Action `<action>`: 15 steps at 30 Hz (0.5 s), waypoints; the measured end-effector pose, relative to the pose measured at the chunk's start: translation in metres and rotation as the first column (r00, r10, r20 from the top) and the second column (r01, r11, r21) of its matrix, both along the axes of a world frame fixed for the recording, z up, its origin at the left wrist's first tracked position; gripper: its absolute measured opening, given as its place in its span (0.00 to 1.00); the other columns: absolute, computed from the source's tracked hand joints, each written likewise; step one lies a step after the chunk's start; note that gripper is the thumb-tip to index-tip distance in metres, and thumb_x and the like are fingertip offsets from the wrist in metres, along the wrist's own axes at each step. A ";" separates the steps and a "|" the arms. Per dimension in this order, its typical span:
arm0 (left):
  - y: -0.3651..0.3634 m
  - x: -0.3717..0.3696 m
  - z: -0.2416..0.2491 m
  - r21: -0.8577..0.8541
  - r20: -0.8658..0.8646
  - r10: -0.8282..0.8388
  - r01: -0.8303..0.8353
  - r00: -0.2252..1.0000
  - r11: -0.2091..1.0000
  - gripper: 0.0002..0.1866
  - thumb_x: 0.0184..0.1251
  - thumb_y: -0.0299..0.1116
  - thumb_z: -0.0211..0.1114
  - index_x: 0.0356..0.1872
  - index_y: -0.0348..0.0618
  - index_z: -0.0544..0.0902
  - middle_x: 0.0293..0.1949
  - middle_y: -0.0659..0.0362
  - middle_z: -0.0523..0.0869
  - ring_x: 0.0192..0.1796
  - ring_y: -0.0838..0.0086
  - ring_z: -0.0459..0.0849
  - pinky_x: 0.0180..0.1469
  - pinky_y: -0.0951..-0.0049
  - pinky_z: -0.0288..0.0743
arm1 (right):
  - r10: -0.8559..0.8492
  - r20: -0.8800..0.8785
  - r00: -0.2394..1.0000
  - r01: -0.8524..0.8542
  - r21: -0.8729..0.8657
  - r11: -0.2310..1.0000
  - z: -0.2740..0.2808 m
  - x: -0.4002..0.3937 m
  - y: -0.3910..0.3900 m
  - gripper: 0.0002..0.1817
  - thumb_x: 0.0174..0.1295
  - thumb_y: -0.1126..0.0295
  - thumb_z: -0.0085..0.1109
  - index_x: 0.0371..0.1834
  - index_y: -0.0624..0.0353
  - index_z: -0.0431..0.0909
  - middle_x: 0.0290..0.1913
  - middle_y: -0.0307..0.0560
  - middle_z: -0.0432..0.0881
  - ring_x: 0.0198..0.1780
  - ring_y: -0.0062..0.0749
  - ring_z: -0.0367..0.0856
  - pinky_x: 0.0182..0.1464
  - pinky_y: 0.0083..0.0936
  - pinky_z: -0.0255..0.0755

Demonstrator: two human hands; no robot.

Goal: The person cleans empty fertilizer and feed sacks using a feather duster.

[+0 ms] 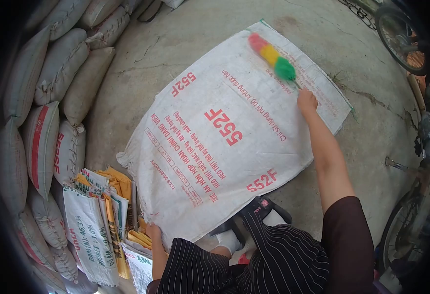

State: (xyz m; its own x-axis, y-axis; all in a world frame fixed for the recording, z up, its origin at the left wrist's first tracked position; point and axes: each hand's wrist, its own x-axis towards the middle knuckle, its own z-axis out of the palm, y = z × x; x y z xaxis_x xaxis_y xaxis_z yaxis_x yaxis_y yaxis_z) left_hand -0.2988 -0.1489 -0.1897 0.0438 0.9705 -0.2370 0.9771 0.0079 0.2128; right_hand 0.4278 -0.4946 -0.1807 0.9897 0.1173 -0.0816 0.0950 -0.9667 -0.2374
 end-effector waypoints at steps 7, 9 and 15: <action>-0.011 0.036 0.040 0.037 -0.048 -0.022 0.024 0.999 0.999 0.16 0.61 0.33 0.49 0.41 0.31 0.78 0.40 0.40 0.80 0.46 0.50 0.78 0.50 0.59 0.68 | -0.116 0.043 0.992 0.111 0.091 0.990 0.048 0.045 -0.079 0.16 0.62 0.61 0.41 0.35 0.60 0.78 0.37 0.60 0.79 0.41 0.52 0.78 0.41 0.42 0.72; -0.014 0.035 0.039 -0.001 -0.055 -0.032 0.032 0.998 0.999 0.17 0.60 0.35 0.49 0.41 0.31 0.78 0.40 0.40 0.80 0.45 0.48 0.77 0.50 0.58 0.68 | 0.205 0.104 0.973 -0.213 0.066 0.975 0.032 0.021 -0.064 0.15 0.62 0.61 0.41 0.33 0.60 0.74 0.32 0.58 0.79 0.37 0.52 0.78 0.38 0.43 0.71; -0.013 0.034 0.042 -0.006 -0.080 -0.018 0.018 0.997 1.000 0.17 0.60 0.35 0.49 0.40 0.30 0.78 0.40 0.39 0.80 0.46 0.48 0.77 0.50 0.57 0.67 | 0.798 -0.092 0.596 -0.793 0.090 0.602 0.008 -0.080 0.031 0.08 0.59 0.68 0.43 0.32 0.58 0.73 0.28 0.52 0.79 0.33 0.46 0.80 0.35 0.40 0.72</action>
State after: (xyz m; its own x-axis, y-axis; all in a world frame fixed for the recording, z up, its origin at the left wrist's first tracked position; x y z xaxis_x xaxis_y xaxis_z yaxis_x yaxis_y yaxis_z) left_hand -0.2648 -0.1619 -0.1479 0.0421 0.9685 -0.2454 0.9910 -0.0092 0.1335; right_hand 0.3477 -0.4632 -0.1732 0.4860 0.8589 -0.1613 0.7930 -0.5110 -0.3316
